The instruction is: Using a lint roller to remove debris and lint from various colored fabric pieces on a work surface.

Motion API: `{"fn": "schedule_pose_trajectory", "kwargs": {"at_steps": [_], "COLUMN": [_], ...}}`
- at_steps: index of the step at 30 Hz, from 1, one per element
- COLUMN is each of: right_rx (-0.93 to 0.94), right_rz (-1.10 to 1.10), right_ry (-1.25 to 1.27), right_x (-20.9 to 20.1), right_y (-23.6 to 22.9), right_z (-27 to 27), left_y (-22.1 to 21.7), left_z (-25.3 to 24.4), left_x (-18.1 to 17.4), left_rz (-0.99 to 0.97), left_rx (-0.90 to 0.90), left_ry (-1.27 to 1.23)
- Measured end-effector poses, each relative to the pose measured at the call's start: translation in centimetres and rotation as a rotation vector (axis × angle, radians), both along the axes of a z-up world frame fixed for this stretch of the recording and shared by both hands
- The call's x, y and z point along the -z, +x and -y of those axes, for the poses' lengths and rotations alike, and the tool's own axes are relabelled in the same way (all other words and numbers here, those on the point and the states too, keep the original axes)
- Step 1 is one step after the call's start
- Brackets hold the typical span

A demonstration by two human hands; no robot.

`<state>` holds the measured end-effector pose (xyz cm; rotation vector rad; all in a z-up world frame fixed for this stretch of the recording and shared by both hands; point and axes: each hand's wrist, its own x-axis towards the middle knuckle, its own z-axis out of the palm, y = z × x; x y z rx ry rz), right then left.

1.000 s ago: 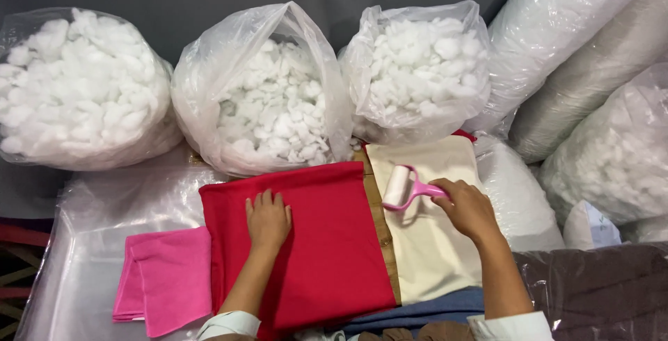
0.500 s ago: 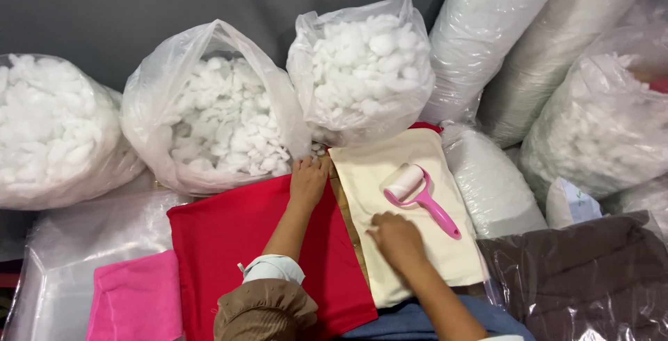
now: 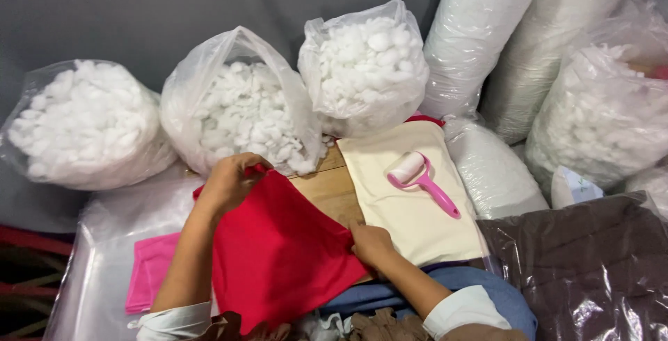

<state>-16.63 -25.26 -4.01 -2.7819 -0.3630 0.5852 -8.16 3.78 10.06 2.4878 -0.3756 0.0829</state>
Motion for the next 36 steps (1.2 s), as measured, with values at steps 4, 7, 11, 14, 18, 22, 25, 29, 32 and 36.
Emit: {"fn": "schedule_pose_trajectory", "kwargs": {"at_steps": [4, 7, 11, 14, 18, 22, 25, 29, 32, 36], "right_rx": [0.054, 0.223, 0.344, 0.277, 0.191, 0.159, 0.084, 0.092, 0.184, 0.257], "right_rz": [0.097, 0.257, 0.609, 0.803, 0.921, 0.989, 1.058, 0.954, 0.812, 0.702], "right_ry": [0.039, 0.331, 0.588, 0.663, 0.703, 0.647, 0.567, 0.258, 0.109, 0.083], "right_x": [-4.2, -10.0, -17.2, -21.8, -26.7, -27.8, -25.2, -18.7, -13.7, -6.4], "right_y": [0.5, -1.0, -3.6, -5.4, -6.9, -4.1, 2.3, 10.7, 15.0, 20.6], "right_z": [0.5, 1.9, 2.9, 4.2, 4.5, 2.7, 1.8, 0.0, -1.1, -1.4], "left_y": [-5.9, -9.7, -14.0, -17.1, -18.9, -16.3, -10.4, -2.8, 2.0, 5.1], "left_z": [-4.8, -8.6, -12.5, -14.2, -16.1, -17.4, -18.8, -19.0, -18.9, -17.2], "left_x": [-6.8, -9.3, -11.2, -11.5, -10.5, -8.7, -4.8, 1.0, 6.0, 10.6], "left_rz": [0.175, 0.382, 0.506, 0.540, 0.494, 0.507, 0.471, 0.295, 0.217, -0.008], "left_rx": [-0.019, -0.088, -0.115, -0.157, -0.220, -0.266, -0.273, -0.463, -0.649, -0.822], "left_ry": [-0.003, -0.213, -0.365, -0.458, -0.708, -0.728, -0.774, -0.628, -0.287, -0.185]}}
